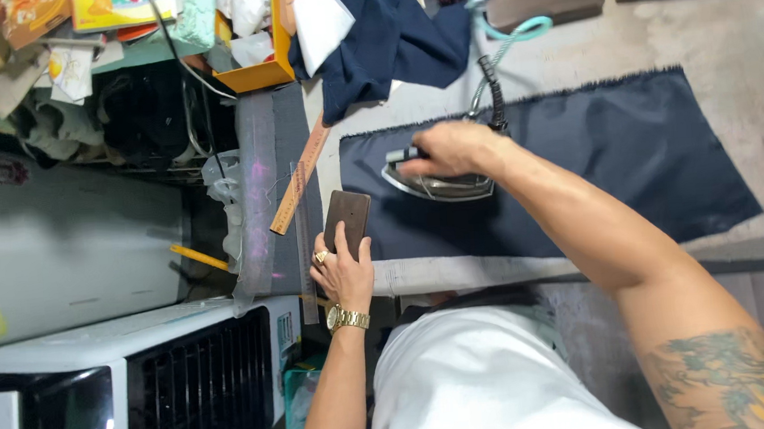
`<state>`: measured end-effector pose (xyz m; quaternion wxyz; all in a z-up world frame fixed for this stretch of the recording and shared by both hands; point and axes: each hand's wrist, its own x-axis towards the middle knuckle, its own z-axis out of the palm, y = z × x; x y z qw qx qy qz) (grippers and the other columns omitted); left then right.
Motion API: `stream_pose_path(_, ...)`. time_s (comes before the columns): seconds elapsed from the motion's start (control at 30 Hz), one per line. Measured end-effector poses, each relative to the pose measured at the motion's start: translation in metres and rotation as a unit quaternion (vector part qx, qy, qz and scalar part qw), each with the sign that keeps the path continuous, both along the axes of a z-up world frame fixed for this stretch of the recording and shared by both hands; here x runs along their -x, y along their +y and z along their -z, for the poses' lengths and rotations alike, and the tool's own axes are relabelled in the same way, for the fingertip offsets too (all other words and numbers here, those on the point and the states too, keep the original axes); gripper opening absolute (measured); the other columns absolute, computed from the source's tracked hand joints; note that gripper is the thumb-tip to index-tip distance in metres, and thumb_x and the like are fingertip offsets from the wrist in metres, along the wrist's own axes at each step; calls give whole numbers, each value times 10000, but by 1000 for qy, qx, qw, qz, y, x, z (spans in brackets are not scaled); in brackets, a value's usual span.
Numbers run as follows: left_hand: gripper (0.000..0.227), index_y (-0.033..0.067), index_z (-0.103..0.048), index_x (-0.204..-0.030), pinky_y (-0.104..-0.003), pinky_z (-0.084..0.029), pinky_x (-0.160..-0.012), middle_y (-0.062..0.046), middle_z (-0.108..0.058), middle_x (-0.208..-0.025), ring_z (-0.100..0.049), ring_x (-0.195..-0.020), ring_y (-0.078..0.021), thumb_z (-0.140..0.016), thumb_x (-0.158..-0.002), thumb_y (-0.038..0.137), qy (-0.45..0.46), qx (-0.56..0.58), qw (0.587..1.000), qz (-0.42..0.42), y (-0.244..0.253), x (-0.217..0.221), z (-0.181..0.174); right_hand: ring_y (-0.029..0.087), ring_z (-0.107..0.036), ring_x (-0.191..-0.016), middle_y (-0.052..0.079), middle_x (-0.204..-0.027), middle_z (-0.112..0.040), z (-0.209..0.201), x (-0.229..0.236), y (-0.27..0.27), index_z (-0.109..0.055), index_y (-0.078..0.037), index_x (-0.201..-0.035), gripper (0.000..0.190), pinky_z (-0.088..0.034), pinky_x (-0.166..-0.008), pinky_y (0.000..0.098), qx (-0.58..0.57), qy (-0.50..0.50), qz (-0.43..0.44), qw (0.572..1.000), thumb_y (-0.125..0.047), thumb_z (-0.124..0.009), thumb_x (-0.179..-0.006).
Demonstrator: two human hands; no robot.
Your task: The person irons pieces of dark fabric on a work table, using a wooden block to flatten the seams after ironing and positioning new fabric sections to continue the process.
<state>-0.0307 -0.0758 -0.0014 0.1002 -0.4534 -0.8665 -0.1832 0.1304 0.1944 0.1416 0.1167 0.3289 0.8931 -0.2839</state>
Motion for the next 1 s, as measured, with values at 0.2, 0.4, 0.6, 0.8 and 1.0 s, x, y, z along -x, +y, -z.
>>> stream_pose_path(0.2, 636, 279, -584, -1434, -520, -453, -896, -130, -522, -1356, -573, -1170, -378, -750, -871, 523, -21, 2, 1000, 16, 1, 2, 9, 394, -757, -971, 186, -937, -770, -20, -32, -86, -709, -145, -1060, 666, -603, -869, 527, 32, -46, -77, 995, -761, -518, -892)
stream_pose_path(0.4, 626, 326, -612, -1395, -493, -449, -903, -89, -541, -1341, -583, -1169, -334, -750, -841, 581, 7, -2, 1000, -3, -1, 2, 13, 430, -751, -696, 219, -794, -723, 18, -44, -115, -646, -90, -1067, 551, -603, -640, 510, -173, 95, 17, 980, -610, -473, -1016)
stream_pose_path(0.6, 598, 301, -630, -1382, -485, -451, -900, -99, -548, -1332, -589, -1163, -336, -733, -861, 578, 8, -6, 1000, -15, 3, -1, 8, 435, -758, -744, 218, -756, -721, 24, -41, -30, -675, -19, -1131, 713, -609, -653, 546, -176, 33, 124, 976, -671, -402, -1039)
stream_pose_path(0.8, 568, 261, -630, -1404, -541, -397, -998, -170, -526, -1474, -557, -1275, -345, -718, -896, 499, -62, 64, 995, -40, 5, -8, -12, 494, -700, -881, 225, -990, -719, 33, -59, 63, -613, -68, -1137, 750, -553, -690, 603, -131, -35, 189, 973, -779, -393, -1043)
stream_pose_path(1.0, 550, 251, -631, -1397, -574, -382, -1014, -159, -516, -1460, -542, -1283, -364, -713, -908, 488, -66, 45, 997, -20, 2, -4, -6, 398, -683, -1028, 170, -1126, -716, -31, -75, 20, -665, -75, -1149, 718, -540, -801, 548, 43, -119, 48, 991, -744, -512, -939)
